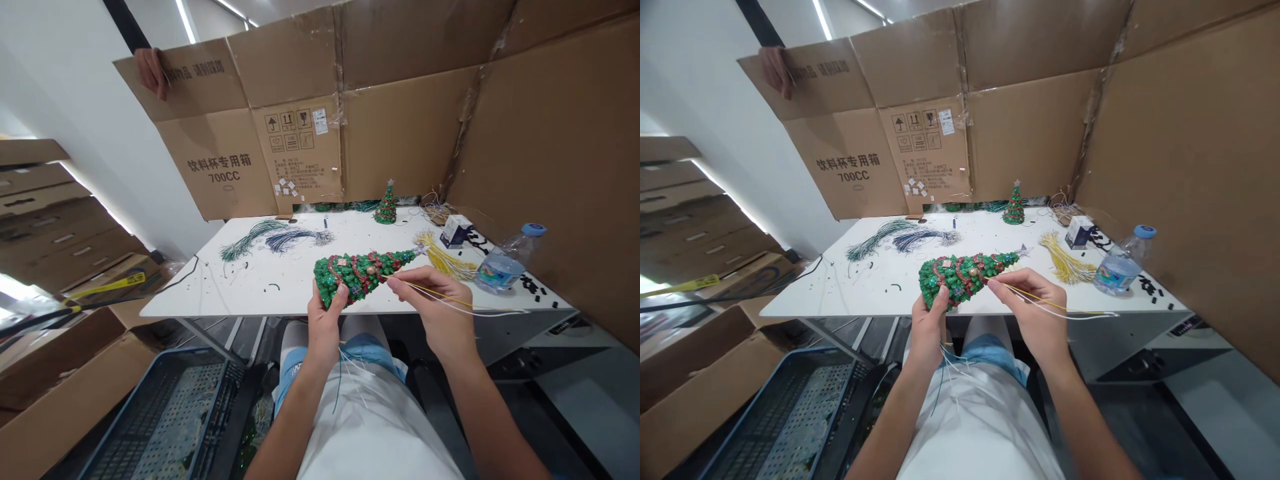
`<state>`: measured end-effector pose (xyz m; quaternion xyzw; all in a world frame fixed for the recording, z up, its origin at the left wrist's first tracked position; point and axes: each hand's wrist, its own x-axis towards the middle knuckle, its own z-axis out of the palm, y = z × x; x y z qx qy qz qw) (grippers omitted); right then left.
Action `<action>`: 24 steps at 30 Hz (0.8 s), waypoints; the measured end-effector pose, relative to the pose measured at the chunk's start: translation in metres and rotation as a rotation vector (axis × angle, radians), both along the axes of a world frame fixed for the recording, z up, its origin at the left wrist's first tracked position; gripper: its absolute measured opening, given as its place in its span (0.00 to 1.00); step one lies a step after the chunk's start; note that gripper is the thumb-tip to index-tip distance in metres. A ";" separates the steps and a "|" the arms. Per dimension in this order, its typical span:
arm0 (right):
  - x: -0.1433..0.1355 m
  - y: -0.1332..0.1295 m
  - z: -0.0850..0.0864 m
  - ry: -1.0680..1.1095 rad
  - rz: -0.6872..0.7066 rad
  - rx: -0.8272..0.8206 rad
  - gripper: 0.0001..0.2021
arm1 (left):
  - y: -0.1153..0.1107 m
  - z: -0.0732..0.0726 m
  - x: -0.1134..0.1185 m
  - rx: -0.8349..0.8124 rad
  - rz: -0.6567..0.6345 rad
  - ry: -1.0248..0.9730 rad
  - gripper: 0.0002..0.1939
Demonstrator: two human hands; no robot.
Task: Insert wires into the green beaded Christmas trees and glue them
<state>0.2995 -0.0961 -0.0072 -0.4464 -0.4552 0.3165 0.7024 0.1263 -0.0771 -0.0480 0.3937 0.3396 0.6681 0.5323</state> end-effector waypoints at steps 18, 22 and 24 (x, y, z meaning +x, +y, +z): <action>-0.007 0.009 -0.008 0.119 0.023 -0.015 0.13 | -0.002 0.003 0.001 -0.020 0.013 -0.013 0.30; -0.012 0.016 -0.012 0.265 0.128 -0.071 0.21 | -0.003 0.007 0.001 -0.032 0.016 -0.020 0.34; -0.014 0.018 -0.015 0.270 0.209 -0.122 0.24 | -0.003 0.007 0.000 -0.033 0.003 -0.016 0.33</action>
